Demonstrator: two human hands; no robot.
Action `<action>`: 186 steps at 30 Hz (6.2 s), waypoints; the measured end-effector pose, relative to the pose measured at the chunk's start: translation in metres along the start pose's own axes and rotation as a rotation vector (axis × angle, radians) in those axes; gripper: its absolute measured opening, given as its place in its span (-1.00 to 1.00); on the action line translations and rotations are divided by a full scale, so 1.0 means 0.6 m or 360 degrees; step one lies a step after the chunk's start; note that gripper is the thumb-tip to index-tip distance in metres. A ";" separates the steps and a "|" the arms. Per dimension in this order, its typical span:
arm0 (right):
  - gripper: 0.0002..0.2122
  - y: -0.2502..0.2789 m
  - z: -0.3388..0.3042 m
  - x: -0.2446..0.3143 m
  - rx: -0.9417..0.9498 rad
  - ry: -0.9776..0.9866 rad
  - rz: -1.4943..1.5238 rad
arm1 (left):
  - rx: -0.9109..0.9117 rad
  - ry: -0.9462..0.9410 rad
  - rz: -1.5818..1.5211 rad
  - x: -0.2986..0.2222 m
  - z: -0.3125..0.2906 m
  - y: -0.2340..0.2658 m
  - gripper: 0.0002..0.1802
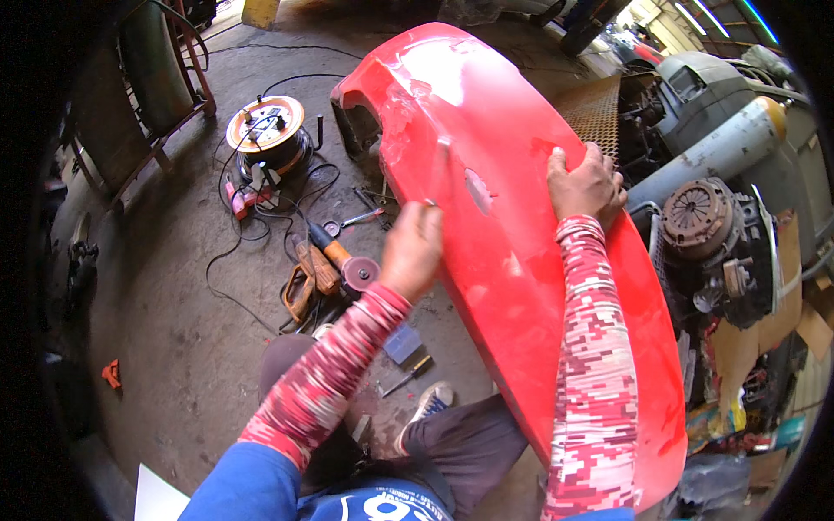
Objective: The person uses a scraper to remove paint and residue from a red car fender. They scrape multiple areas, occasionally wiping the surface with a cloth, and reposition the fender to access different sections.
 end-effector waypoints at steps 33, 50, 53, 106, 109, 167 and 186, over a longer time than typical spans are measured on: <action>-0.53 0.029 -0.025 0.009 -0.0074 0.0260 0.0283 | 0.0484 0.1010 -0.1544 -0.035 -0.044 0.074 -0.62; -0.77 0.053 -0.267 0.127 0.0486 0.1752 0.1026 | 0.0124 0.0458 -0.1134 -0.029 -0.019 0.132 -0.81; -0.79 0.056 -0.263 0.125 0.0461 0.1677 0.1115 | 0.0181 0.0505 -0.1061 -0.042 -0.019 0.142 -0.80; -0.81 0.013 -0.235 0.125 0.0361 0.1674 0.1220 | -0.0941 -0.0654 -0.0270 -0.003 -0.016 0.109 -0.37; -0.80 0.017 -0.245 0.124 0.0491 0.1666 0.1310 | -0.0620 -0.0327 -0.0695 0.012 -0.051 0.122 -0.53; -0.76 0.064 -0.237 0.172 0.0378 0.0983 0.2073 | -0.0222 -0.0845 -0.0077 -0.150 0.051 0.195 -0.18; -0.72 0.056 -0.202 0.201 0.0178 0.0720 0.2068 | -0.0316 -0.1074 -0.0130 -0.203 0.077 0.270 -0.13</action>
Point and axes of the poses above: each hand's wrist, its own z-axis towards the middle knuckle, its own y-axis out of the back of the hand, x = y × z, the point moved 3 cm from there along z, towards the middle knuckle, and after that the axes turned 15 degrees about -y, right-handed, at the moved point
